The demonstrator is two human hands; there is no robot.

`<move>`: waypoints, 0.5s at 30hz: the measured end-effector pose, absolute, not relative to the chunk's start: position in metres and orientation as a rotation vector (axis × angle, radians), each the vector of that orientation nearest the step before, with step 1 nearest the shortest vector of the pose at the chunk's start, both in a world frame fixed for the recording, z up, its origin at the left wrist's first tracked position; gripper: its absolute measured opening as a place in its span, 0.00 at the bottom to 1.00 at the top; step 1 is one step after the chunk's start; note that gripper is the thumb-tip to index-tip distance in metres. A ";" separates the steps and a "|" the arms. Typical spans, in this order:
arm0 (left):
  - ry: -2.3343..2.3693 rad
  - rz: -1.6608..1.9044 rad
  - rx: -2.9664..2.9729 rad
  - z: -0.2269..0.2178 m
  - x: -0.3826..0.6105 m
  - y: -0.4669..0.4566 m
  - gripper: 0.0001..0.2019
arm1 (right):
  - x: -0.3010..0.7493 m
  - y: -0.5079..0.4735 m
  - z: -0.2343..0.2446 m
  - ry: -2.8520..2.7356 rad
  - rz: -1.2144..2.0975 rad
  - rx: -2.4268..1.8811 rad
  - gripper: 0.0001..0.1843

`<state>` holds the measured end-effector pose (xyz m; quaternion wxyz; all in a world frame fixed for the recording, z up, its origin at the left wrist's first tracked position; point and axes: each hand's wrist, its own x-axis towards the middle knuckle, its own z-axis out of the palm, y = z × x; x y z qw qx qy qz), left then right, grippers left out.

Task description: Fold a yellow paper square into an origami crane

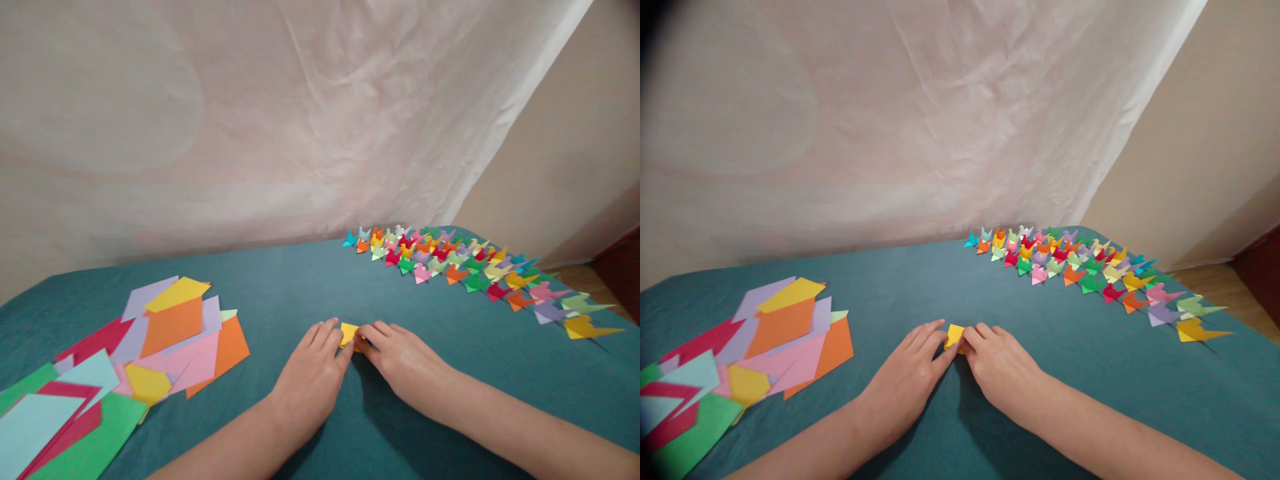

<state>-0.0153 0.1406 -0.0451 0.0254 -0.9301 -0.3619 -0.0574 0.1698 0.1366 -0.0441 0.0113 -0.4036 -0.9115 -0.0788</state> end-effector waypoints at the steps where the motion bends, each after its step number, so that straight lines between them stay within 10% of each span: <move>1: -1.124 -0.177 -2.866 -0.045 -0.015 0.140 0.17 | 0.169 0.136 -0.045 -2.843 -0.272 -1.260 0.09; 15: -1.139 -0.147 -2.791 -0.043 -0.019 0.138 0.15 | 0.166 0.136 -0.045 -2.841 -0.332 -1.252 0.05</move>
